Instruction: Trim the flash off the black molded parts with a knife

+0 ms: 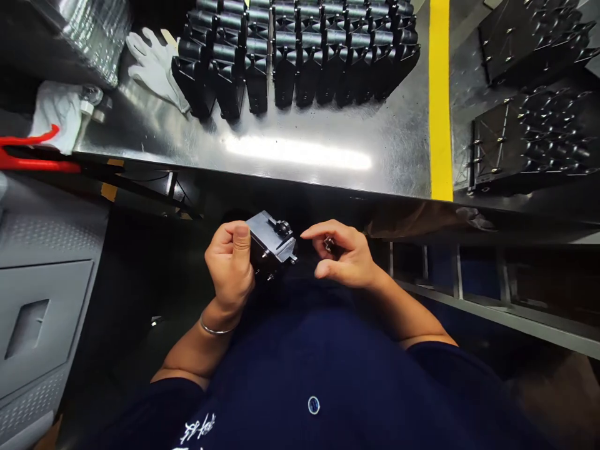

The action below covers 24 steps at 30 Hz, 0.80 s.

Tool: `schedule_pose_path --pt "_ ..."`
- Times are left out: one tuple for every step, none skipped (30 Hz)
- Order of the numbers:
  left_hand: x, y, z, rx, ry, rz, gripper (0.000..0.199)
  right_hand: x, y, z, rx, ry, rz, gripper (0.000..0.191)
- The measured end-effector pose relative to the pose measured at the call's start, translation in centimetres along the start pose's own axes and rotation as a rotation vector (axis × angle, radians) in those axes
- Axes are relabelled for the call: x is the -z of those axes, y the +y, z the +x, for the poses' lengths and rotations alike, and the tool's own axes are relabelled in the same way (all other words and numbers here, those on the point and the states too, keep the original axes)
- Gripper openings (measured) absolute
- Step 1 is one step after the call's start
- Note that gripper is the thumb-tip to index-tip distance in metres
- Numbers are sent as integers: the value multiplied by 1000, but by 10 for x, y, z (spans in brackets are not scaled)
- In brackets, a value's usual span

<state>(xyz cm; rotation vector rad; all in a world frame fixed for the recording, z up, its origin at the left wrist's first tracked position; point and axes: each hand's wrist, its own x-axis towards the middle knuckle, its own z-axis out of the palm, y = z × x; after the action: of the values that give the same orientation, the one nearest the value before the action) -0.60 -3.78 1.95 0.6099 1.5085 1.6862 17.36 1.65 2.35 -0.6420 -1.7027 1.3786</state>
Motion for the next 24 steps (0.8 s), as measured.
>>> schedule_pose_path --pt "0 -2 0 -18 1 -25 35 -6 3 0 26 67 -39 40" --pt "0 -4 0 -14 -37 -50 33 -12 5 0 39 131 -72 38" --pt "2 -6 -1 5 -110 -65 30 -16 6 1 37 199 -98 32" --pt "3 -7 -2 24 -197 -65 28 -19 6 3 25 272 -114 27" --pt "4 -9 -3 33 -281 -48 26 -21 5 4 5 338 -119 25" --pt "6 -10 -5 28 -348 -14 25 -21 4 5 -20 386 -115 24" --pt "7 -12 -6 9 -389 28 25 -20 2 6 -45 413 -112 24" --pt "8 -13 -8 -22 -401 72 25 -18 1 6 -66 423 -113 25" --pt "9 -14 -9 -55 -394 110 24 -17 0 6 -83 422 -119 25" --pt "9 -16 -10 -85 -381 139 23 -16 -1 6 -95 415 -130 25" --pt "10 -17 -11 -110 -365 157 22 -15 -2 5 -104 411 -139 25" --pt "10 -18 -12 -132 -349 165 21 -15 -2 4 -106 412 -143 24" --pt "10 -19 -12 -148 -336 167 19 -15 -3 3 -105 416 -143 23" --pt "11 -19 -12 -155 -327 165 18 -16 -3 2 -104 421 -140 22" --pt "11 -19 -12 -153 -320 163 18 -18 -3 1 -103 426 -138 21" --pt "12 -19 -12 -143 -312 162 18 -19 -3 1 -104 429 -138 20" --pt "12 -18 -12 -129 -306 163 19 -20 -3 0 -102 430 -140 20" --pt "12 -17 -12 -113 -299 166 20 -21 -3 0 -101 430 -144 19" --pt "12 -16 -12 -100 -288 169 20 -22 -3 0 -99 429 -149 19" --pt "12 -15 -13 -92 -277 172 21 -22 -3 0 -95 429 -152 19" --pt "11 -13 -13 -92 -263 172 21 -23 -3 0 -90 429 -154 19" --pt "10 -12 -13 -99 -247 168 21 -23 -3 0 -84 430 -153 18" --pt "8 -10 -13 -107 -232 163 22 -23 -3 0 -78 431 -151 18" --pt "7 -9 -13 -112 -221 156 23 -23 -3 0 -72 430 -149 17"
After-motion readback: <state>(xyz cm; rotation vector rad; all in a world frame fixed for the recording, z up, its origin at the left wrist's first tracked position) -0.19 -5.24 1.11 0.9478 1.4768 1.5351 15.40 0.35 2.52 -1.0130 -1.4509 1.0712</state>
